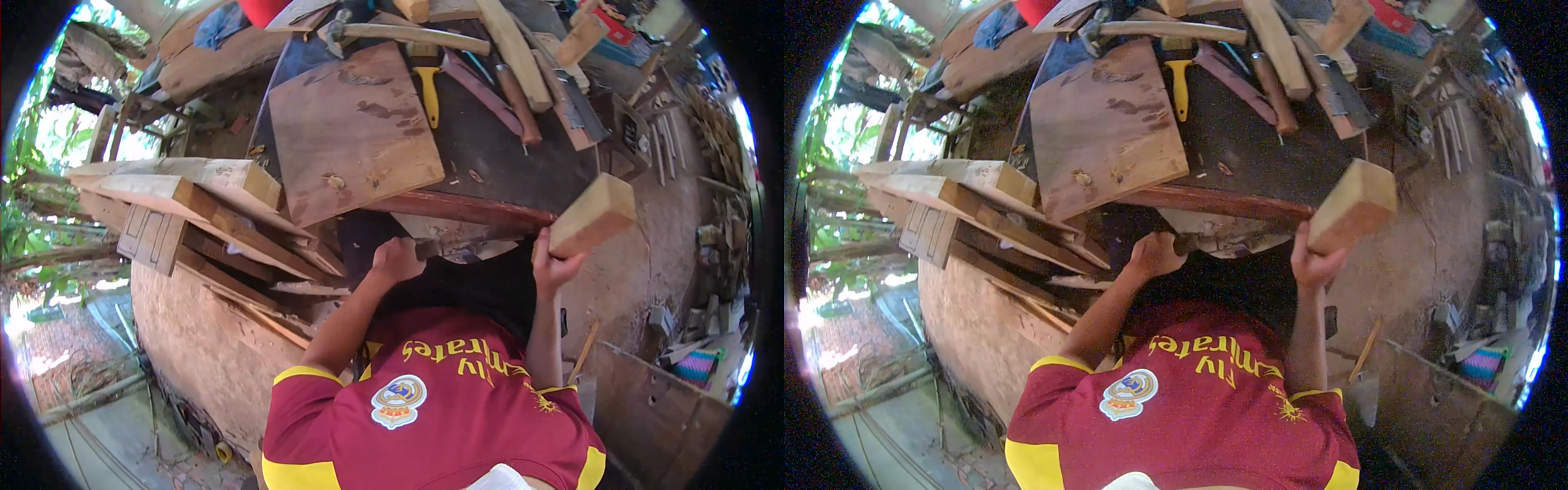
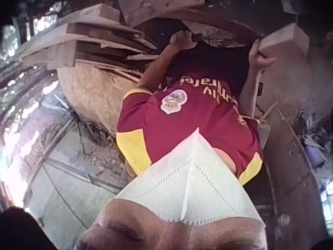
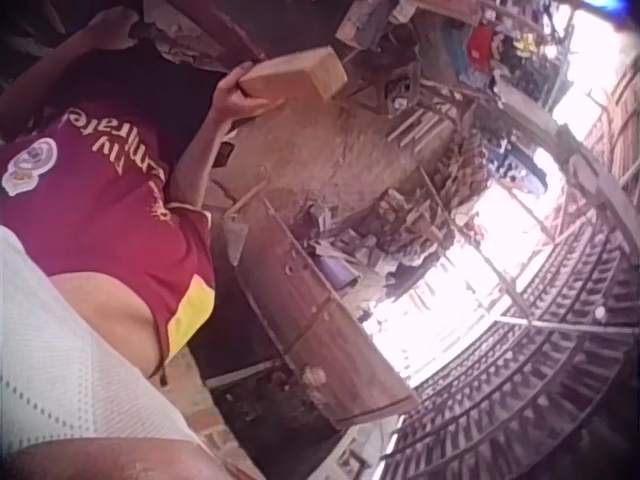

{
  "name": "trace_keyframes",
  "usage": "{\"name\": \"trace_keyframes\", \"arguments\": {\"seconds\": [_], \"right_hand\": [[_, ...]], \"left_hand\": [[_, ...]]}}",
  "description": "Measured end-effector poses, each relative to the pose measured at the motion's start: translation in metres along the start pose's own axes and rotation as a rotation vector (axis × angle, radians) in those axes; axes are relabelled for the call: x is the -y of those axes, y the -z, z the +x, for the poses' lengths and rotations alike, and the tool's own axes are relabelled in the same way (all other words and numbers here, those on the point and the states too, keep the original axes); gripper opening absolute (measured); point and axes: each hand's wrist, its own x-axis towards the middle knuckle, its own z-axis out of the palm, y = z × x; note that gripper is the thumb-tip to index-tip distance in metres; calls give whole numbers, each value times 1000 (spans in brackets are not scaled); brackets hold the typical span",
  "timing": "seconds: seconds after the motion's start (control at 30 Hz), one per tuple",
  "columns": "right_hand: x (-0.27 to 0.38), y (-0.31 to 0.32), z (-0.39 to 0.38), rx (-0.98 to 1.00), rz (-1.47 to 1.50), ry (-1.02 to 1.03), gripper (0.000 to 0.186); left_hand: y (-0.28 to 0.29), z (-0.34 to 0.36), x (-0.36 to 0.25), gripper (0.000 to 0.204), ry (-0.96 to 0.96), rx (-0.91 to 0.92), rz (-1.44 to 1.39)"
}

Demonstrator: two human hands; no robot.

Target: The person uses a chisel and a wooden mallet to carve a small rectangular piece of wood held in their left hand. They repeatedly strike the chisel to remove wood shavings and shape the piece while working at a cluttered workbench.

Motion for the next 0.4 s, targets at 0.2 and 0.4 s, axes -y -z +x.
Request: {"name": "trace_keyframes", "arguments": {"seconds": [0.2,0.4], "right_hand": [[51,17,23,121,-109,200,61],[68,75,97,648,-109,136,52]], "left_hand": [[4,-13,1,49,-10,-25,-46],[37,-38,-2,52,143,74,82]]}}
